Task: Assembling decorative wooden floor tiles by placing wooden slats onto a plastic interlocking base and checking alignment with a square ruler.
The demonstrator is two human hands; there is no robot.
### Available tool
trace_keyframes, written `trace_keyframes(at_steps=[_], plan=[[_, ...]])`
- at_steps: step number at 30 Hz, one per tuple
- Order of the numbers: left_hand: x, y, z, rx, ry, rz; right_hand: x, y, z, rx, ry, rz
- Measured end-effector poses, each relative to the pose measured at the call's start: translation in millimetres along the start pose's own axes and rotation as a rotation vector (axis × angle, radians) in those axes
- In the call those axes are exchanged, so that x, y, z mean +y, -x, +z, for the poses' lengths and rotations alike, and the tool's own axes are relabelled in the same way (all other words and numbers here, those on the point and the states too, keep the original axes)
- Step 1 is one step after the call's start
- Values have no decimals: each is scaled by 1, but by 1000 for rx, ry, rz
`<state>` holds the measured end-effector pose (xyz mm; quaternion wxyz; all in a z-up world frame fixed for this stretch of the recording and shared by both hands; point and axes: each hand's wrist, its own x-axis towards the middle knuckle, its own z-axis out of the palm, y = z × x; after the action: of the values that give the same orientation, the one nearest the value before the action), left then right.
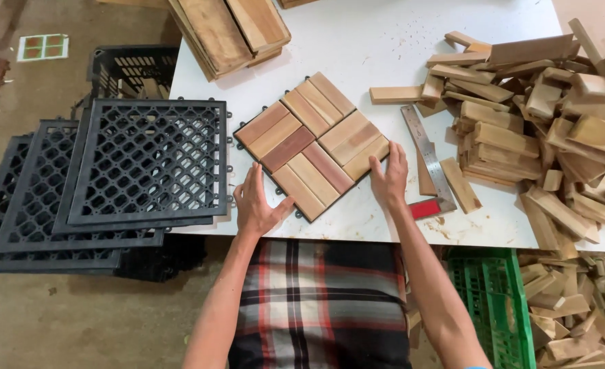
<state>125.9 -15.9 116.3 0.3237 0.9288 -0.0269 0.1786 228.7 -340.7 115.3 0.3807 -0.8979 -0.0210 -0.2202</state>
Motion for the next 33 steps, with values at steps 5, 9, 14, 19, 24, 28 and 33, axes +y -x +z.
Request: trace_keyframes(at_steps=[5, 9, 14, 19, 24, 28, 33], plan=[[0, 1, 4, 13, 6, 50, -3, 47, -18, 9, 9, 143], [11, 5, -5, -5, 21, 127, -22, 56, -26, -30, 88, 143], [12, 9, -5, -27, -6, 140, 1, 59, -5, 49, 69, 239], [9, 10, -5, -24, 20, 121, 0, 67, 6, 212, 131, 307], [6, 11, 1, 54, 26, 79, -12, 85, -9, 214, 142, 287], [-3, 11, 7, 73, 56, 11, -23, 89, -17, 166, 120, 278], [-2, 9, 8, 31, 25, 45, -23, 89, -10, 52, 141, 6]])
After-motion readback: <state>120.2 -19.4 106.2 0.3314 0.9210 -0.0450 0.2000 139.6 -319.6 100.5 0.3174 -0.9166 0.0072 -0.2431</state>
